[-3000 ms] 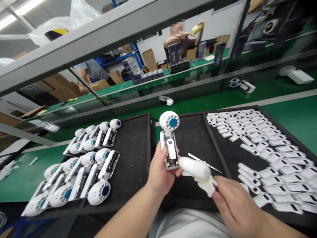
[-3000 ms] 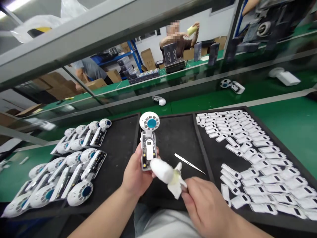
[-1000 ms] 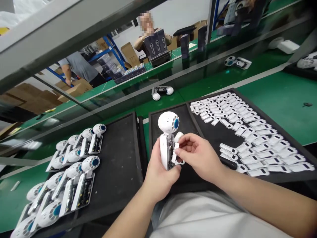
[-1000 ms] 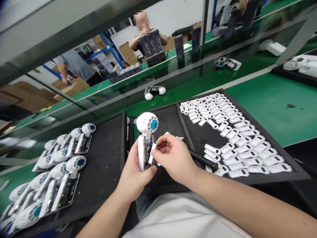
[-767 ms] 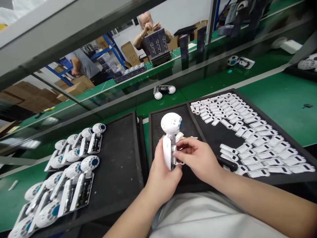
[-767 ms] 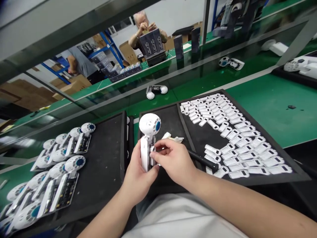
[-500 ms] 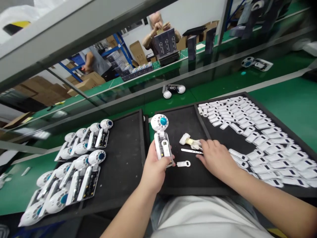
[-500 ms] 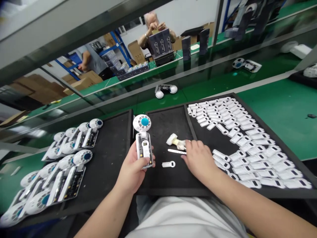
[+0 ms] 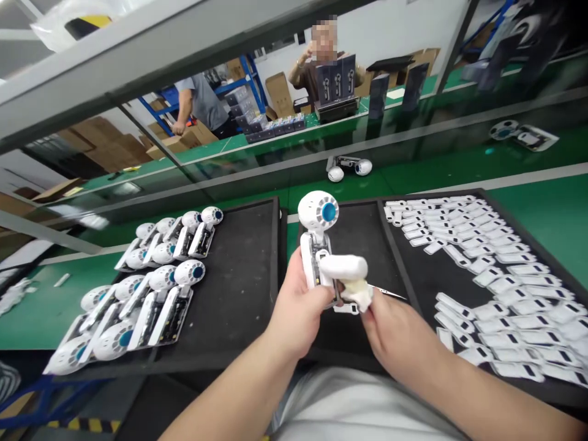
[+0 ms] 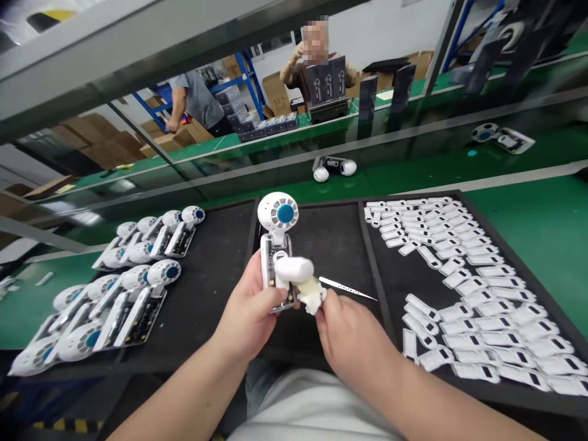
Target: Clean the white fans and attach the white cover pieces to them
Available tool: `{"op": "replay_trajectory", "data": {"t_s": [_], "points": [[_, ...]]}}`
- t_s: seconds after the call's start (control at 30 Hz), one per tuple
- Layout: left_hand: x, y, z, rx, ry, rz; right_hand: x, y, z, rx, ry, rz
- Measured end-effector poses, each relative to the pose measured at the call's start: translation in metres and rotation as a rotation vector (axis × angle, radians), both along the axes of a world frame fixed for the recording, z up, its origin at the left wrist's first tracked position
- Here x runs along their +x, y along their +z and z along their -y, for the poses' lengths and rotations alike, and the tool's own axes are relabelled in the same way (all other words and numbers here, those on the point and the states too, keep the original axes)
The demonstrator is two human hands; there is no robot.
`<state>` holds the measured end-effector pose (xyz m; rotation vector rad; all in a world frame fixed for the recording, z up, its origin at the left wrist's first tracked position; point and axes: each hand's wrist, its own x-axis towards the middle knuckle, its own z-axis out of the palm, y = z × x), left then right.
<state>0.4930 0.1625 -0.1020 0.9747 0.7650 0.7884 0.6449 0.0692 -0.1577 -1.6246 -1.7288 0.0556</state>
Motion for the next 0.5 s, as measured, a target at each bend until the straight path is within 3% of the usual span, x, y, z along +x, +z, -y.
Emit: {"op": "replay_trajectory", "data": {"t_s": [0.1,0.27,0.5], "points": [[-0.001,-0.002,0.001,-0.035,0.004,-0.014,-0.002,0.000,-0.005,0.008,0.054,0.068],[-0.007,0.001,-0.003,-0.051,0.040,0.041,0.009,0.005,0.020,0.135,0.053,-0.085],[-0.005,0.000,0.000,-0.102,0.132,0.133,-0.001,-0.007,0.017,0.017,0.143,0.144]]}}
